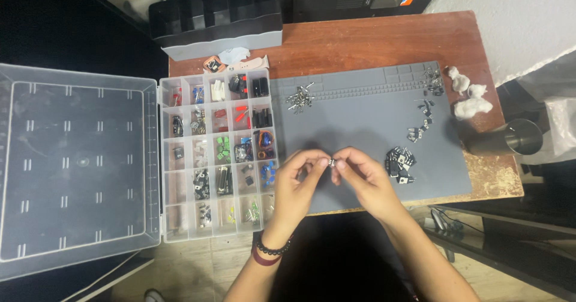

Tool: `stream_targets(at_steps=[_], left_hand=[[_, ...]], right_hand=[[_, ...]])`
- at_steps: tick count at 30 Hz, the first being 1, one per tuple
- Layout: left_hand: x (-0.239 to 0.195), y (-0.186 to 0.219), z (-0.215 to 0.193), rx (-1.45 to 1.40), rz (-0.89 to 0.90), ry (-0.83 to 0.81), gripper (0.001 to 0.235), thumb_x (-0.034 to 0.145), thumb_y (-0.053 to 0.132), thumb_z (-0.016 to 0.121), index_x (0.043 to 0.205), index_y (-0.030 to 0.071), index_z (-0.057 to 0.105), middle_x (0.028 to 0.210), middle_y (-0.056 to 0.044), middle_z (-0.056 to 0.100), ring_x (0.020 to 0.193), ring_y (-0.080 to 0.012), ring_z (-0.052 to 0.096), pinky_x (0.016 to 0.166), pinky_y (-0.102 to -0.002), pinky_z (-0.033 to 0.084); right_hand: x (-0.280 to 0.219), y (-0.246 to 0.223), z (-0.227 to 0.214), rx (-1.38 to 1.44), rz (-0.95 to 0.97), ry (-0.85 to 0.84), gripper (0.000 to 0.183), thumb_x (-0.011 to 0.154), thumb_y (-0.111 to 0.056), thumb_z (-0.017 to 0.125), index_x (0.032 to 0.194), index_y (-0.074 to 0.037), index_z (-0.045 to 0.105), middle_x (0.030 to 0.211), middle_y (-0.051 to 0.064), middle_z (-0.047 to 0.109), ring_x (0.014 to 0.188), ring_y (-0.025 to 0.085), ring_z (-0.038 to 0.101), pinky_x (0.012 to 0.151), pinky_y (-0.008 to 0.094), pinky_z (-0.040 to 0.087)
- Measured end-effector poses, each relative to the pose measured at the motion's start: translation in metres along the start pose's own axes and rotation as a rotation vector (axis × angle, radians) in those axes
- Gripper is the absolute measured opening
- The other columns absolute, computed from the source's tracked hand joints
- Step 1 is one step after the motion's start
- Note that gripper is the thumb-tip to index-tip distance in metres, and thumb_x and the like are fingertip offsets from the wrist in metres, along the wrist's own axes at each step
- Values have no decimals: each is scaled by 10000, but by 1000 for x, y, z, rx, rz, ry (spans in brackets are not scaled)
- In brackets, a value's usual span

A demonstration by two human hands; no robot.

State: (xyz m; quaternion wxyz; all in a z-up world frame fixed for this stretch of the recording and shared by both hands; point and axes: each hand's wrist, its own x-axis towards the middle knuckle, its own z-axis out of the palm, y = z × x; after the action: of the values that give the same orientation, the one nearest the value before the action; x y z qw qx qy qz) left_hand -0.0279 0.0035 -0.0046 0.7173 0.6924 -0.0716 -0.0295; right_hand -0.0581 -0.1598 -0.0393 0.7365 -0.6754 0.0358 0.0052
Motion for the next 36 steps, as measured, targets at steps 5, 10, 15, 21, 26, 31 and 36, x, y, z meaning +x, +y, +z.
stream_targets(at_steps=[5,10,15,21,26,31,36], left_hand=[[-2,-14,9,-124,-115,28,108,974,145,677,965,64,748,784,-66,660,811,-134,571,777,-283,485],[-6,-17,19,-258,-215,60,128,997,125,641,961,48,737,789,-36,620,841,-113,543,812,-245,457],[-1,-12,10,-162,-61,-25,140,891,129,769,1018,70,771,856,-47,645,880,-119,570,844,-266,481],[5,-16,8,-32,82,-63,126,836,147,825,940,101,772,958,-46,719,908,-161,626,863,-289,486],[8,8,12,108,185,12,51,872,104,773,907,103,737,1266,-109,665,1218,-316,573,1035,-415,411],[1,4,13,76,115,80,50,873,81,770,871,95,722,1328,-122,642,1298,-331,529,1095,-457,372],[-1,-8,15,-99,-49,46,63,883,118,762,878,56,758,1254,-122,699,1218,-257,599,1087,-410,409]], right_hand=[[-1,11,-1,3,20,-7,180,1032,-93,575,1030,22,714,779,122,689,790,191,651,784,366,564],[-2,12,0,-1,55,-1,190,1044,-114,561,1055,16,699,795,112,680,800,190,651,799,359,558],[1,7,-2,30,37,25,267,1093,-170,477,1031,-5,678,773,97,637,780,186,648,797,350,551],[-6,23,3,377,237,114,131,1085,-136,521,1032,-39,590,819,58,544,778,174,581,731,335,531],[-1,14,6,689,472,14,223,1096,-262,487,955,-92,516,760,-24,376,684,142,452,625,303,419],[-5,9,18,481,297,99,312,1137,-258,452,905,-59,514,791,11,403,702,180,525,631,336,457],[-2,-3,17,-379,-247,135,401,1074,-181,490,709,-114,641,531,7,617,554,179,570,640,291,497]])
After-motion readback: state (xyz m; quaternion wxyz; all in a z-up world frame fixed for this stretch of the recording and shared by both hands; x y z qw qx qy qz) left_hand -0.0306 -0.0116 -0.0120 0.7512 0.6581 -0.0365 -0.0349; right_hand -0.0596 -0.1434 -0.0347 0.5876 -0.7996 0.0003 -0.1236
